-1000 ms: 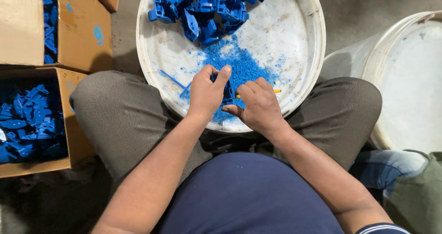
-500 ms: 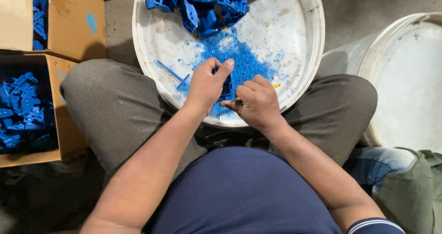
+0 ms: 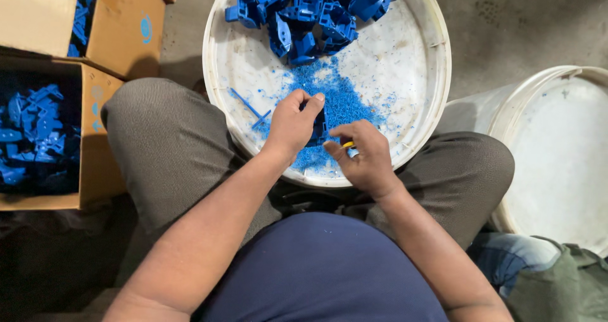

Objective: The person removes excess plastic material from blue components using a utility knife. They work on a bucket lid while sitting on the floor, handling the parts individually to scrape the edges.

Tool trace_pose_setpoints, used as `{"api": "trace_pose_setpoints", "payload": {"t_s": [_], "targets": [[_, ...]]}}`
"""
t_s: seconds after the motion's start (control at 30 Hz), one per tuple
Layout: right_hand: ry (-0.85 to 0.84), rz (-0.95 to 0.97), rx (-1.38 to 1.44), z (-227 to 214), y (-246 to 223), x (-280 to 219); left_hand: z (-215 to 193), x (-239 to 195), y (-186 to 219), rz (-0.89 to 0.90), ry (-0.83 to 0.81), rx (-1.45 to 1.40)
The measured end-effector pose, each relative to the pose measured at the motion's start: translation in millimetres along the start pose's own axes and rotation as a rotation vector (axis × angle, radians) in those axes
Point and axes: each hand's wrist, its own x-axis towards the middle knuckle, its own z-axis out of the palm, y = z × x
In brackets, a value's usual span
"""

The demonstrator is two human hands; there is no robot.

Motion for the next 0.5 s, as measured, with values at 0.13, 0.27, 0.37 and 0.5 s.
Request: {"api": "trace_pose_setpoints", "payload": {"t_s": [0.13,0.27,0.37,0.5], "targets": [[-0.197,0.128,0.211,-5,6,7,-4,0,-5,-0.046,-0.049,0.074],[-0.233,0.033,0.147,-7,10,4,-2,-2,-3,-0.079,-0.115,0.101],[-0.225,-0.025,0.048,-2,14,-5,-1,-7,1,-0.1,-0.1,0.177],[-0.098,0.345,0.44,11,33,-17,0,-9,2,-0.136,-0.052,0.209]]}}
